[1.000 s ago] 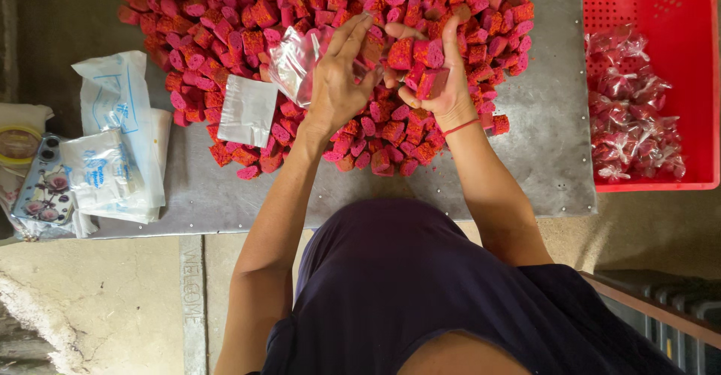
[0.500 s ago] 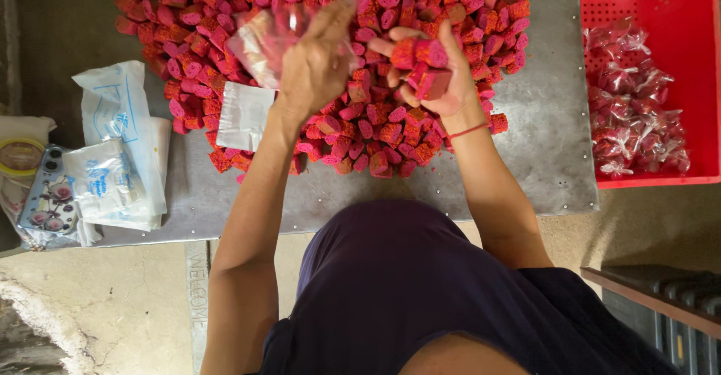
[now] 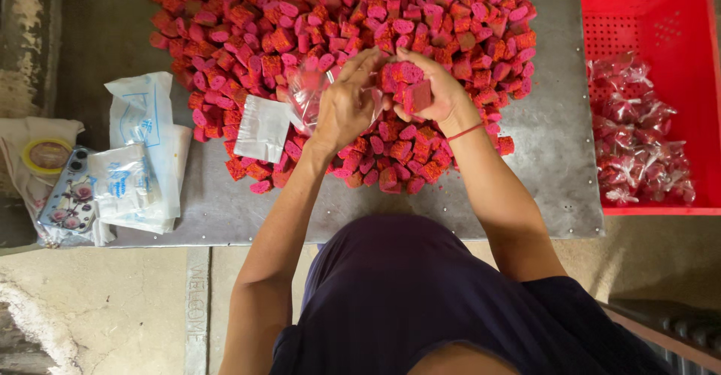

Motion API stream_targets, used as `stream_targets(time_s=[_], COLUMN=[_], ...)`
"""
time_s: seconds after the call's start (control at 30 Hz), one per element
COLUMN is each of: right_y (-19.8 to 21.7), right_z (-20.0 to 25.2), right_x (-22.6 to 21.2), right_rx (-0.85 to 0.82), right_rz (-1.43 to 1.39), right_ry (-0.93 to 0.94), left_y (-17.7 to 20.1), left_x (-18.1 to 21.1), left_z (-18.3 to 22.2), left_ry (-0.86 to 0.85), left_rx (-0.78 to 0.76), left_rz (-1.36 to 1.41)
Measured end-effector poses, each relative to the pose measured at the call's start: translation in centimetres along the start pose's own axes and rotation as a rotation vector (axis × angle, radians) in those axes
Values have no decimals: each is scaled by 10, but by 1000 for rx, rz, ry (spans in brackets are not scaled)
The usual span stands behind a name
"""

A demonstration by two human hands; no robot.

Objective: The person picks up pink blocks from a pile and places them into small plastic bags, then sets the filled bags aside.

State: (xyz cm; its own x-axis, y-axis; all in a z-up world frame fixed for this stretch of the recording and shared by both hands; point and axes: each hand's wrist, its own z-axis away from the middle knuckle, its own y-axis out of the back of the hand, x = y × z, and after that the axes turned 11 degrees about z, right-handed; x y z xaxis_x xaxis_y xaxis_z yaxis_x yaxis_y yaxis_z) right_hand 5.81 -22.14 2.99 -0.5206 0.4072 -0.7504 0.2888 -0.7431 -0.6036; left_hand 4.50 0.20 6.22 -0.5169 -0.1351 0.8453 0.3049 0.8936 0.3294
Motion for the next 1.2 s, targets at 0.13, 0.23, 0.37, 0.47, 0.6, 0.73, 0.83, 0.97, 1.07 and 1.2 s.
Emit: stream_targets(time_s=[0.13, 0.23, 0.37, 0.47, 0.6, 0.73, 0.83, 0.97, 1.07, 1.2], right_y=[3, -6, -23, -20, 6, 16, 7, -2, -12, -27], right_z=[-7, -5, -4, -5, -7, -10, -12, -8, 1, 8], right_x=[1, 0, -6, -2, 12, 24, 26, 16, 9, 0], right_rx=[99, 116, 76, 157, 64, 81, 165, 189, 131, 303], right_rz=[43, 152, 50, 77, 145, 141, 292, 194, 95, -57], right_ry=[-50, -57, -152, -156, -163, -180, -200, -220, -238, -260], left_y=[-4, -9, -9, -6, -10, -16, -24, -30, -28, -21], left_x=[-6, -11, -17, -20, -21, -22, -30, -43, -43, -31], left_z=[3, 8, 10, 11, 14, 15, 20, 26, 26, 17], left_ry=[-31, 64, 0, 79, 75, 132, 79, 112, 145, 175], left_rx=[46, 109, 107, 72, 40, -6, 95, 118, 70, -9], left_rz=[-54, -193, -165, -173, -80, 62, -145, -200, -189, -106])
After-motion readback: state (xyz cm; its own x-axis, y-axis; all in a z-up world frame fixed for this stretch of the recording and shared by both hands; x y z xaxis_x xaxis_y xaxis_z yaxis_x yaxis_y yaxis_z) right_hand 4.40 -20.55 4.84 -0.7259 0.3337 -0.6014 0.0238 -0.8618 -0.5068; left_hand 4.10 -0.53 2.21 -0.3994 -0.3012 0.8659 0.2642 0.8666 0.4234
